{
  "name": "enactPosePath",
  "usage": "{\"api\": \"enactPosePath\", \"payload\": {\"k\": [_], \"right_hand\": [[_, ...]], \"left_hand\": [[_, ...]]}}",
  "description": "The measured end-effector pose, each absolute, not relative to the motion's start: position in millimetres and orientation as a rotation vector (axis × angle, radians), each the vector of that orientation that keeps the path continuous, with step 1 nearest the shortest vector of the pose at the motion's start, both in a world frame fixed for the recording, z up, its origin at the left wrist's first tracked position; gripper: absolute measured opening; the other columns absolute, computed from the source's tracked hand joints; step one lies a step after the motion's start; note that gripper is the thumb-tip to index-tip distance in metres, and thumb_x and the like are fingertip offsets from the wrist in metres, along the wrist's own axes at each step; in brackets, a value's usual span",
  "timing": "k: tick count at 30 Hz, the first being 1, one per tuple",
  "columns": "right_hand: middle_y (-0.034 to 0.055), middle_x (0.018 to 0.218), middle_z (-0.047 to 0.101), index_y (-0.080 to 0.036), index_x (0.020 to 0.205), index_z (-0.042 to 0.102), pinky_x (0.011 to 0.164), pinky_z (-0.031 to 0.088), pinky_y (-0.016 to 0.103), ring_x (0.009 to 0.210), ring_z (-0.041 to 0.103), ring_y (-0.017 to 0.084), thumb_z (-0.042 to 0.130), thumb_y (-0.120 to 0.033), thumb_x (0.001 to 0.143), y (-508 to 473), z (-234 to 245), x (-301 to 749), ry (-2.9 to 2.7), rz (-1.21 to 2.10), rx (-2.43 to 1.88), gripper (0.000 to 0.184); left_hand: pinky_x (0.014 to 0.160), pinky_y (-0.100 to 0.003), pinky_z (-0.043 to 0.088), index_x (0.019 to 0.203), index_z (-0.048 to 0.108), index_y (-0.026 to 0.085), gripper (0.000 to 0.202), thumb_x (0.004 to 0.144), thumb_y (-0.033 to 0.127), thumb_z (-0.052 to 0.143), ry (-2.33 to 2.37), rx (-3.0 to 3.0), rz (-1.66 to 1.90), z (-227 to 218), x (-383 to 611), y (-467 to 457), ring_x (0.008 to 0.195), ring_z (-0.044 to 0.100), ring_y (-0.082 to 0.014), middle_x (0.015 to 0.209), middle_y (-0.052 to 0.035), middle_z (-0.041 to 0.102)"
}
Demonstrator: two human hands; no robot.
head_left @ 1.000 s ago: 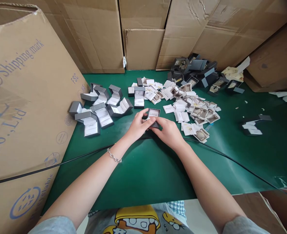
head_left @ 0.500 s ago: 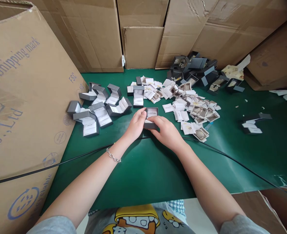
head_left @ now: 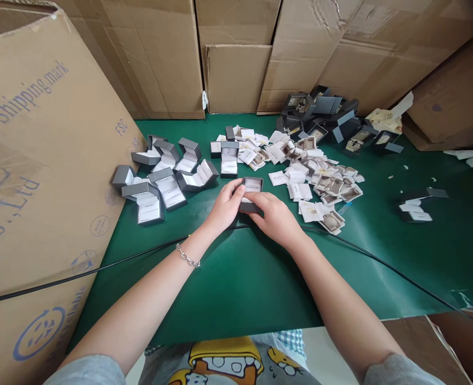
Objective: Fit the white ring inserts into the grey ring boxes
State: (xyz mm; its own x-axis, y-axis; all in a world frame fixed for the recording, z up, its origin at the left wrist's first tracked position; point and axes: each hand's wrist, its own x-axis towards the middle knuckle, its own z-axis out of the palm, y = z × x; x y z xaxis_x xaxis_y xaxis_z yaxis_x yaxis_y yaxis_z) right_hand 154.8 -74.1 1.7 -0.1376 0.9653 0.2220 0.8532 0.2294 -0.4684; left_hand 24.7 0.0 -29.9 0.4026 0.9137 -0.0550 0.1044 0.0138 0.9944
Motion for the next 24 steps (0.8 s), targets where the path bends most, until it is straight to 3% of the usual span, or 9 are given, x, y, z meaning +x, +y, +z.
{"api": "enactPosePath", "payload": {"k": [24], "right_hand": [[0.0071,0.107,0.062,-0.019,0.11,0.054,0.08,0.049,0.036,0.098,0.057,0.023,0.052,-0.017,0.08,-74.5,2.0,155.5,-2.045,0.304,-1.677,0.03]], "left_hand": [[0.103,-0.036,0.037,0.115,0.055,0.022,0.04,0.085,0.047,0.043,1.03,1.461,0.706,-21.9,23.8,-2.1,0.115,0.049,-0.0196,0.124,-0.005,0.055]]}}
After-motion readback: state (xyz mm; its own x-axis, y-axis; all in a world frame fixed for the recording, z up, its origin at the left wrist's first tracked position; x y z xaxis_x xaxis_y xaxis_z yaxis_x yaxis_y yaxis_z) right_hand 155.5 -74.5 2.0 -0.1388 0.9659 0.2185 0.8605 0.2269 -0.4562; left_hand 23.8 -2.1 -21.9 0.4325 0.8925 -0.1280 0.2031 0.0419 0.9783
